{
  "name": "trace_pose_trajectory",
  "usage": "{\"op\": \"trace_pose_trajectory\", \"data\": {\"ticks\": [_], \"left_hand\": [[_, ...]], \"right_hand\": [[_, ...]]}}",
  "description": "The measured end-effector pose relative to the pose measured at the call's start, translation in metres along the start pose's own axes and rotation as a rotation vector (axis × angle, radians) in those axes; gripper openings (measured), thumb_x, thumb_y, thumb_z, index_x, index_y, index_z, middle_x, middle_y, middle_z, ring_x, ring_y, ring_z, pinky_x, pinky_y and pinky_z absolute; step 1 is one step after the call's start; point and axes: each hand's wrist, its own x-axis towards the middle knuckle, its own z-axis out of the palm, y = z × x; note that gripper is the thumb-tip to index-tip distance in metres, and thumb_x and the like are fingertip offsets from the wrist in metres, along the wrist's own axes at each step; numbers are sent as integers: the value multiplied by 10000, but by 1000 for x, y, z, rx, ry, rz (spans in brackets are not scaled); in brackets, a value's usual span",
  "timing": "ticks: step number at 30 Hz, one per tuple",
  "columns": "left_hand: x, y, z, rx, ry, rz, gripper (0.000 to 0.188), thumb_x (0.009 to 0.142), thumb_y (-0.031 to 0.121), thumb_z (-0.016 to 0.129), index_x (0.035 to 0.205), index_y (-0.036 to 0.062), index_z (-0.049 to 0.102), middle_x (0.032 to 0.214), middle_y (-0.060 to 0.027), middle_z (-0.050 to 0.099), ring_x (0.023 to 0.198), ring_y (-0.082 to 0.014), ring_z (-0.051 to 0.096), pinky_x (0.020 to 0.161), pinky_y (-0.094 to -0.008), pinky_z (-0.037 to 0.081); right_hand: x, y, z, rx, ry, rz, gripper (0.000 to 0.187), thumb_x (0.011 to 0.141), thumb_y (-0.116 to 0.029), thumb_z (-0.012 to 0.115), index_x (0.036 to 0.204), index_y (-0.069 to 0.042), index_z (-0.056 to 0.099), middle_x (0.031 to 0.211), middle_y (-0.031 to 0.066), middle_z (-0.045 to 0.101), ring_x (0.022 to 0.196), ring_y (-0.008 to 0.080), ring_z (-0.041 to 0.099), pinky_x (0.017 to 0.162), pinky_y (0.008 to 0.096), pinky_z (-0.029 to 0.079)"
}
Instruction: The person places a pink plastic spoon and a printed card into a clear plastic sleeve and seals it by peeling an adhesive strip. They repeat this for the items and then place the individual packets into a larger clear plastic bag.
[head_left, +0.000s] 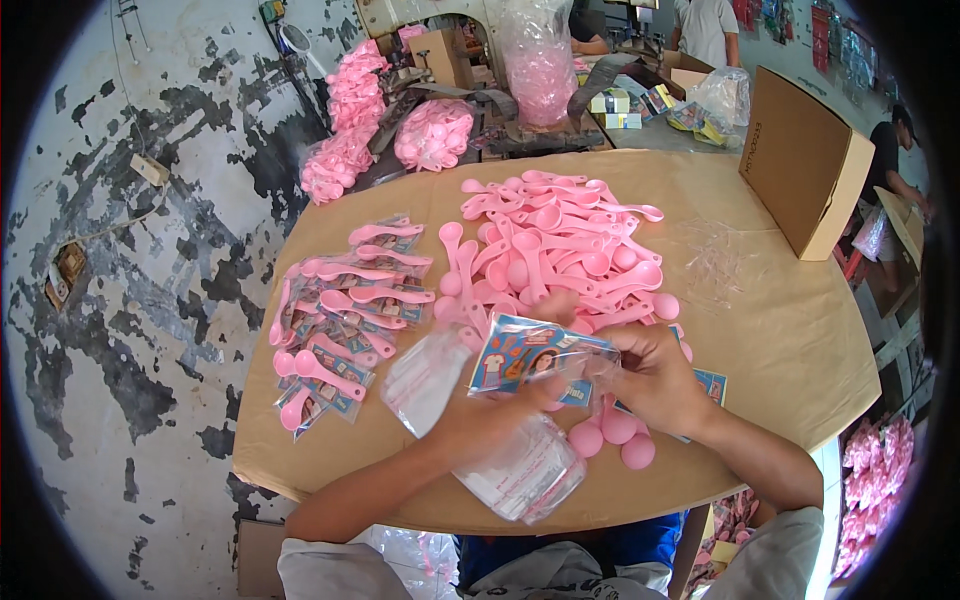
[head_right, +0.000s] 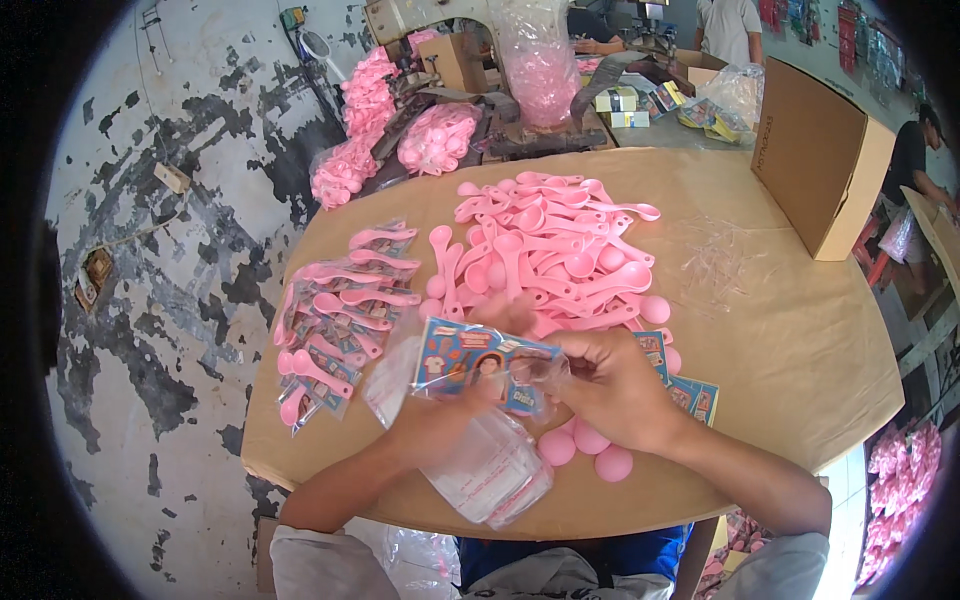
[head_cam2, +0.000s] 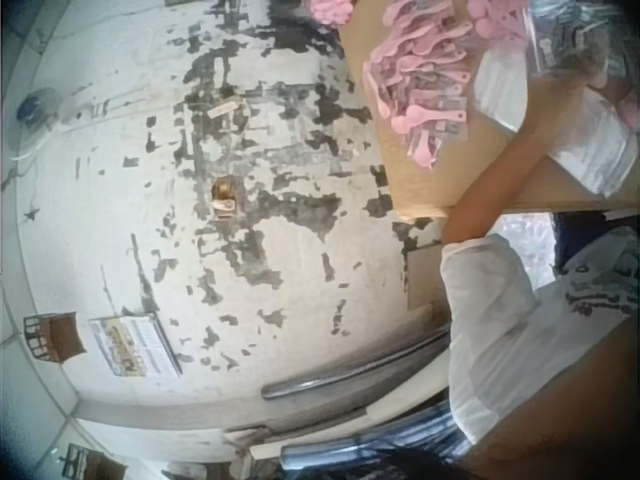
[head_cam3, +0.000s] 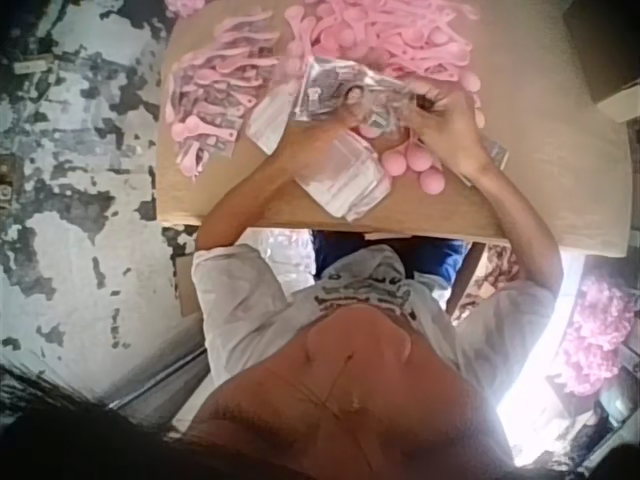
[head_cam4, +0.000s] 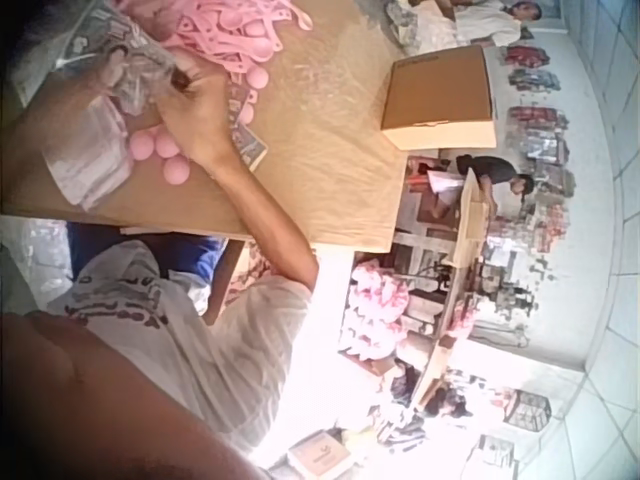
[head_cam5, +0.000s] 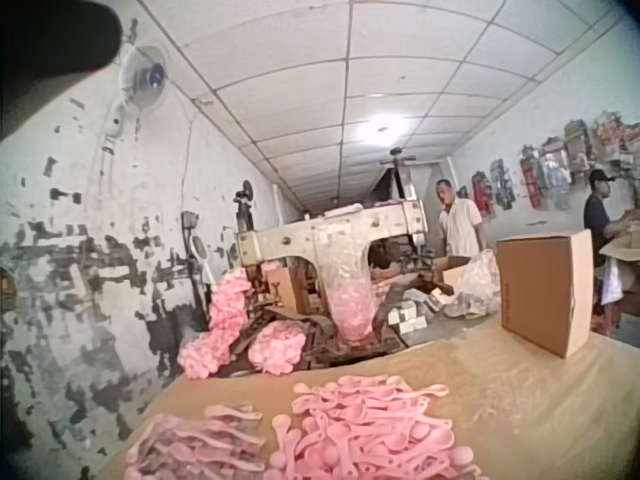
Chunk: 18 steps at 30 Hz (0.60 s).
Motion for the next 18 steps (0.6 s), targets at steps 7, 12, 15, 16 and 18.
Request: {"op": "trace_pose_trajectory", "data": {"ticks": [7,12,15,16,18], "left_hand": [[4,1,-13,-302,-113,179,627,1005,352,499,1484,23,262,1512,-200,345,1385,-293,372,1139,-442,310],[0,2,-3,489,-297,238,793,783,134,802,1419,91,331,1464,-187,417,1390,-305,367,1127,-454,338],[-2,4,0,159,-40,279,662,725,0,804,1251,104,415,1411,-183,467,1344,-285,428,1085,-437,399],[-5,11,0,-28,156,11,610,726,-9,799,1196,106,427,1390,-185,483,1324,-279,451,1074,-435,412],[-1,8,-10,-81,115,207,598,723,-25,793,1185,106,437,1361,-179,508,1287,-266,488,1045,-425,442]], "right_hand": [[2,-11,13,151,42,62,105,919,-78,650,986,-7,690,775,-2,665,700,24,570,619,199,472],[-8,5,14,103,27,-24,134,936,-117,631,1034,-30,660,788,-7,642,700,32,571,634,217,473],[-6,6,2,141,-56,41,225,955,-204,631,1103,-35,642,822,5,652,703,47,570,616,227,465],[-3,4,-1,144,-52,45,225,955,-204,631,1103,-35,642,822,5,652,703,47,570,616,227,465],[5,-13,-3,571,-48,254,226,974,-226,607,1086,-32,639,866,22,656,727,61,571,625,250,467]]}}
